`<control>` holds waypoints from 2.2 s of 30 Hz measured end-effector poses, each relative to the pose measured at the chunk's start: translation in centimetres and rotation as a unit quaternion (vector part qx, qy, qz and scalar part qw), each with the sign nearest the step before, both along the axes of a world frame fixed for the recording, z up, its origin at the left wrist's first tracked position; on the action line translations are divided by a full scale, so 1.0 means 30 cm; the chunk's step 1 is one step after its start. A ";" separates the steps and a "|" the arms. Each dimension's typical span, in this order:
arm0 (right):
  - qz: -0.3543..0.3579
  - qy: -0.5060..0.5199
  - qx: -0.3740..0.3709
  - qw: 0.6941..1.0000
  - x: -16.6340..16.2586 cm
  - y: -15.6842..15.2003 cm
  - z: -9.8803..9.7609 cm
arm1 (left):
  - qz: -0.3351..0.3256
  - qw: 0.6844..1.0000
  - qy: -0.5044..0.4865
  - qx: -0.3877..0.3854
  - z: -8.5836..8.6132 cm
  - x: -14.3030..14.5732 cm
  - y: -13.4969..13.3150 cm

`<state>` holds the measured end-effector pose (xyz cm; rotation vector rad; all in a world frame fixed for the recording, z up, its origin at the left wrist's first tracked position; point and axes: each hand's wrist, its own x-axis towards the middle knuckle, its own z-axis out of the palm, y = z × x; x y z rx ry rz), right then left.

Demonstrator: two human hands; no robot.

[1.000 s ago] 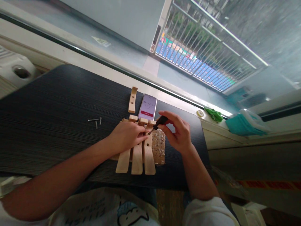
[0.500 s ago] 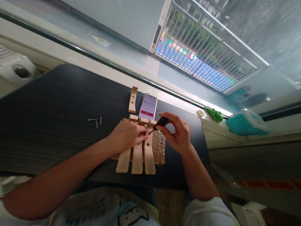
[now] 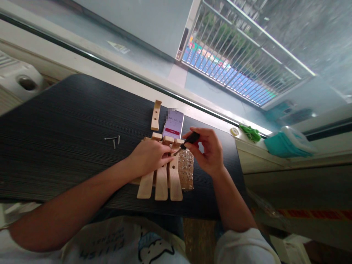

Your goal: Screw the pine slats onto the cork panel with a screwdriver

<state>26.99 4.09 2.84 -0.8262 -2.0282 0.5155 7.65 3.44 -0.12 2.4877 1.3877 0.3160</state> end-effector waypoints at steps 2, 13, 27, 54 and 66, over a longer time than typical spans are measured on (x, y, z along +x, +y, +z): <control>0.014 0.014 0.003 1.000 -0.003 0.001 -0.006 | -0.001 1.000 -0.001 0.000 0.001 0.000 0.001; 0.051 -0.001 -0.026 0.998 0.042 -0.014 0.018 | 0.000 1.000 -0.017 -0.005 0.005 0.001 0.000; 0.037 -0.002 -0.045 0.998 0.057 -0.012 0.043 | -0.006 1.000 0.015 -0.010 0.008 -0.002 -0.003; 0.015 -0.009 0.034 0.999 0.034 -0.009 0.037 | -0.001 1.000 0.002 -0.004 -0.002 -0.002 -0.002; 0.002 0.005 0.044 0.999 0.033 -0.003 0.027 | -0.002 1.000 -0.017 0.009 -0.004 -0.004 -0.002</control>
